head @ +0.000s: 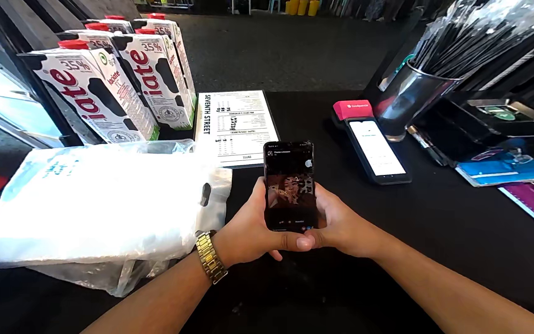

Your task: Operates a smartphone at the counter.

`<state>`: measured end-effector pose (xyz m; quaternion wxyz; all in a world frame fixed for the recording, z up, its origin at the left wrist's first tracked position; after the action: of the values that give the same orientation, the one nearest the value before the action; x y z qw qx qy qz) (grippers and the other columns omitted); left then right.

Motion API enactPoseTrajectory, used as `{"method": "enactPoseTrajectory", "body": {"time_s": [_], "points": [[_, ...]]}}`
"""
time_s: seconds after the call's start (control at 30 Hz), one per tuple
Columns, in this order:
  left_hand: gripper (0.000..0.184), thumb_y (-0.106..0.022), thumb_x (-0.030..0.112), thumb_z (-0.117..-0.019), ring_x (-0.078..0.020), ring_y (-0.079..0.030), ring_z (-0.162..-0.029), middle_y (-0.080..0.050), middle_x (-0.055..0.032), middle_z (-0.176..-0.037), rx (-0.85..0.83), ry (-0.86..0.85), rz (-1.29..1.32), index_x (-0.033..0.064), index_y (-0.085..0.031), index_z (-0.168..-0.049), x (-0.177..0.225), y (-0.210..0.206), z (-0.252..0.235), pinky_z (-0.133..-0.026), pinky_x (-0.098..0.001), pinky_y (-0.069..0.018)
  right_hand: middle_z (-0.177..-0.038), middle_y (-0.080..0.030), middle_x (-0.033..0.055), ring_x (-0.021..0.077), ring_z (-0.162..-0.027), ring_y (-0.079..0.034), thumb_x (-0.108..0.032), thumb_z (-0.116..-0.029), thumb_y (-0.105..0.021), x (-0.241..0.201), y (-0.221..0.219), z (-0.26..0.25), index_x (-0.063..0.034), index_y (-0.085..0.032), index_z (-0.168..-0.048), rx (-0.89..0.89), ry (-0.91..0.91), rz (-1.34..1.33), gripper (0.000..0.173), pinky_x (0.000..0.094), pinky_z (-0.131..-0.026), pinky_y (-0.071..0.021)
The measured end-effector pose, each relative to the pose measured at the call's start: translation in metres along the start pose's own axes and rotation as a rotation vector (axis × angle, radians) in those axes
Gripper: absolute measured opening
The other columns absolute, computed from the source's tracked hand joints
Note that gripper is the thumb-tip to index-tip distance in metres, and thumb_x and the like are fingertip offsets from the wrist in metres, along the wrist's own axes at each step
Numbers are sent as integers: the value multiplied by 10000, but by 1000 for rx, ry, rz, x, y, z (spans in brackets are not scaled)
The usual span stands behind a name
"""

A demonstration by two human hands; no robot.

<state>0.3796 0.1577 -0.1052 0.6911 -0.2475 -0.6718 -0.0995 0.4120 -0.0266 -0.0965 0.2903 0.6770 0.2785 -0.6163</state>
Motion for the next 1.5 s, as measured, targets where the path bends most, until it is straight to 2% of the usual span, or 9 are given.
{"method": "enactPoseTrajectory", "body": {"time_s": [0.1,0.2,0.4,0.47,0.7,0.9,1.1,1.2,1.5], "points": [[951,-922,192,-750,-274,-736,-952,-635,-92,-1269,-6,9,-2,266,-295,-1461,0,1,1,-542,-379,-643,-1250,-681,65,220,-1108,-696,-331,-770,-902,0,-1,0,-208,-432,-1470,6,2,0,853,373,-921,-619],[950,-923,195,-750,-274,-733,-970,-633,-91,-1271,-5,6,-6,268,-293,-1458,0,0,0,-547,-386,-645,-1273,-670,70,223,-1144,-679,-302,-775,-900,-1,0,0,-195,-423,-1483,1,12,-4,860,380,-965,-601],[958,-923,199,-751,-272,-736,-948,-628,-89,-1283,-10,6,-15,277,-289,-1465,1,1,0,-539,-381,-643,-1258,-675,68,222,-1116,-691,-294,-776,-899,0,-1,0,-203,-429,-1470,4,10,-20,843,376,-932,-614],[941,-919,196,-756,-273,-737,-940,-631,-89,-1276,-14,-1,-13,267,-296,-1458,0,0,0,-539,-380,-643,-1269,-670,72,227,-1137,-683,-295,-779,-898,0,0,0,-191,-422,-1476,-3,15,-24,851,383,-958,-604],[941,-917,186,-758,-273,-738,-926,-628,-95,-1276,-19,1,-12,279,-298,-1462,1,0,0,-534,-381,-642,-1268,-669,68,224,-1134,-683,-315,-777,-898,0,-2,0,-198,-424,-1480,-2,21,-8,855,380,-955,-605],[933,-920,203,-753,-263,-743,-899,-662,-98,-1198,-4,12,-18,271,-294,-1442,0,1,2,-533,-373,-639,-1255,-679,54,206,-1121,-689,-310,-773,-897,0,-3,0,-201,-429,-1478,9,18,8,853,367,-942,-610],[948,-919,196,-756,-270,-743,-902,-647,-102,-1231,-3,11,-10,281,-285,-1454,0,1,2,-536,-380,-642,-1265,-677,58,214,-1139,-683,-298,-773,-900,0,-2,-1,-197,-425,-1485,4,16,6,862,372,-961,-603],[957,-919,190,-756,-277,-742,-918,-646,-106,-1241,-10,8,-6,283,-284,-1465,0,1,2,-535,-384,-642,-1247,-682,66,220,-1106,-695,-294,-769,-902,0,-2,0,-198,-429,-1475,12,3,-2,855,370,-923,-617],[939,-921,173,-750,-271,-744,-900,-651,-99,-1231,-3,2,-4,280,-294,-1441,1,1,1,-525,-378,-638,-1258,-677,72,221,-1113,-693,-259,-789,-888,0,-2,-1,-189,-423,-1481,-13,18,-14,836,370,-923,-617]]}}
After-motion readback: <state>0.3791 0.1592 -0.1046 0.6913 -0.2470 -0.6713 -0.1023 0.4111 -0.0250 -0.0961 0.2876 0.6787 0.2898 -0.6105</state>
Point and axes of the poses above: each hand's wrist, its own z-axis away from the middle knuckle, its own y-axis out of the back of the hand, x = y × z, the point moved 3 cm from there along -z, towards the middle knuckle
